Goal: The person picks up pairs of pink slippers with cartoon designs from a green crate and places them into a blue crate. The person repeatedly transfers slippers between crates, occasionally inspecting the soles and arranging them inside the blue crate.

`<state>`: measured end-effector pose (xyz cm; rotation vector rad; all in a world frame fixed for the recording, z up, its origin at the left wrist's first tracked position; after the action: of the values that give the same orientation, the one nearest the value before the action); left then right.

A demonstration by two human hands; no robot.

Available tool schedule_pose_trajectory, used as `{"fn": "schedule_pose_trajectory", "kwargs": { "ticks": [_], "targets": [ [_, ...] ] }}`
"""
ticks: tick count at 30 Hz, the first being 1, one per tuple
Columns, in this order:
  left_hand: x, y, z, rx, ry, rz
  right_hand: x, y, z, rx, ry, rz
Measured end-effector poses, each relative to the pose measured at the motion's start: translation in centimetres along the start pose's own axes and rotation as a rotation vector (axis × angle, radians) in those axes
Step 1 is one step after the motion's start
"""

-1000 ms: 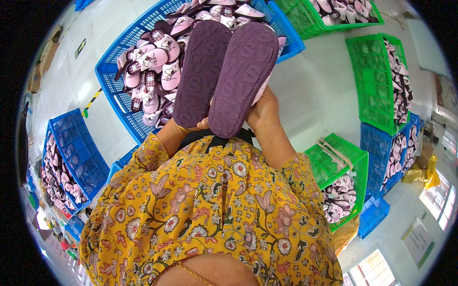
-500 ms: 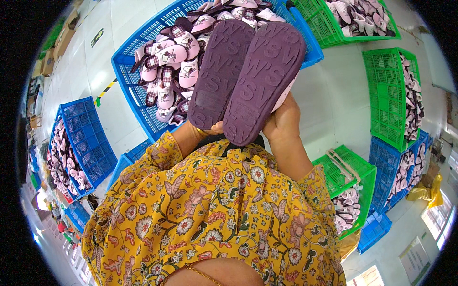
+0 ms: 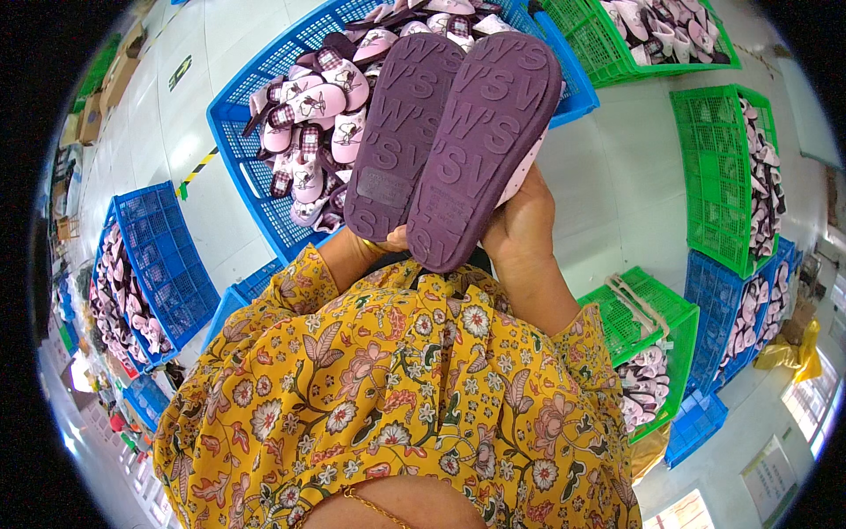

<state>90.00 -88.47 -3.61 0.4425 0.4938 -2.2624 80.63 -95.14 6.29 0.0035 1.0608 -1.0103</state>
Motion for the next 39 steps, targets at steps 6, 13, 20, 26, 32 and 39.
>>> {"fn": "schedule_pose_trajectory", "kwargs": {
  "ticks": [6, 13, 20, 26, 32, 39],
  "targets": [
    [-0.1, 0.1, -0.2, 0.0, 0.002, 0.009, 0.4, 0.3, 0.1, 0.02, -0.069, -0.004],
    [-0.2, 0.5, -0.2, 0.006, 0.004, 0.051, 0.6, 0.7, 0.0, 0.036, -0.062, 0.003],
    [-2.4, 6.1, -4.2, 0.186, 0.215, 0.374, 4.0, -0.2, -2.2, -0.04, 0.022, -0.214],
    [-8.9, 15.6, -9.9, 1.949, 1.147, 1.251, 9.3, 1.4, -4.7, -0.131, 0.146, -0.343],
    [-9.6, 17.3, -14.6, 1.459, 1.51, 0.965, 13.0, 4.1, -2.3, -0.36, -0.078, -0.211],
    [-7.0, 16.1, -22.6, 1.43, 1.257, 0.549, 13.4, 5.6, -13.7, -0.937, -0.033, 0.009]
  ]
}}
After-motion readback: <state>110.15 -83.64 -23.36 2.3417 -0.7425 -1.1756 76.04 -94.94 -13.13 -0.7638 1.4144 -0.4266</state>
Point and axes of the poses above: each hand's wrist, its own x-axis towards the middle knuckle, its own z-axis out of the palm, y = z × x, the point moved 8 cm from there along x, towards the middle knuckle, and after that the axes turned 7 degrees about y, right-handed, at the moved point
